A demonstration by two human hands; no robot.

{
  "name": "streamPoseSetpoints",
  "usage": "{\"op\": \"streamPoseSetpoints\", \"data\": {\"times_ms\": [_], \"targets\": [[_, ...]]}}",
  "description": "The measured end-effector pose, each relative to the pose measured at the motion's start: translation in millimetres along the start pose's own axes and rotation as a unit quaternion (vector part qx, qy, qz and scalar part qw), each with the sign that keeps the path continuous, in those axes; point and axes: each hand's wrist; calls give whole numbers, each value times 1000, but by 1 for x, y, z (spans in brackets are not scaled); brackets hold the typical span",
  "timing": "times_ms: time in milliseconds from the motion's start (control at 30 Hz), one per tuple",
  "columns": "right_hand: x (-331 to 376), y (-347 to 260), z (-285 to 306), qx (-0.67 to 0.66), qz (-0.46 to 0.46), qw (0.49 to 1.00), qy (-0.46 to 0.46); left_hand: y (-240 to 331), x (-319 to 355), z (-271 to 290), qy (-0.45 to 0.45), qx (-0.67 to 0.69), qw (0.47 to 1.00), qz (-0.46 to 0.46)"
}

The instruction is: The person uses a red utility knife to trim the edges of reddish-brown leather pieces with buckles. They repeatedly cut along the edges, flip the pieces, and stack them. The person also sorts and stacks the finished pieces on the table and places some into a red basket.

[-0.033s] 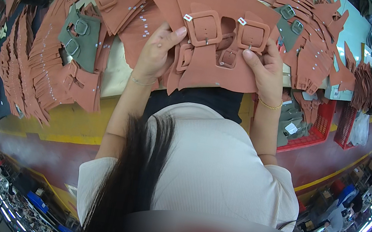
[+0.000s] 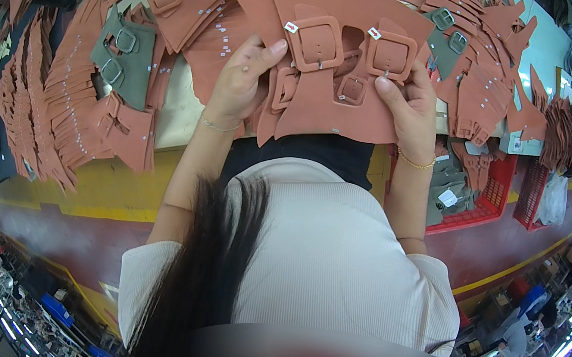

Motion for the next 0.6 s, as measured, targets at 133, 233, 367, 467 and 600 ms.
{"op": "streamPoseSetpoints", "data": {"times_ms": [133, 233, 367, 467, 600], "targets": [[5, -5, 4, 6, 16, 1000, 20, 3, 0, -3, 58, -4, 998, 22], [12, -17, 22, 46, 34, 997, 54, 4, -1, -7, 31, 48, 998, 19], [24, -43, 53, 116, 74, 978, 158, 3, -8, -3, -16, 120, 992, 23], [29, -63, 66, 161, 80, 948, 262, 5, -13, 9, -61, 209, 975, 45], [32, -79, 64, 154, 98, 940, 288, 2, -18, 20, -140, 350, 919, 114]]}}
Point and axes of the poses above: each hand's wrist, its own x-axis away from the middle knuckle, its own z-axis out of the back of the hand, y = z × x, and after that the axes turned 14 degrees about x, right-handed
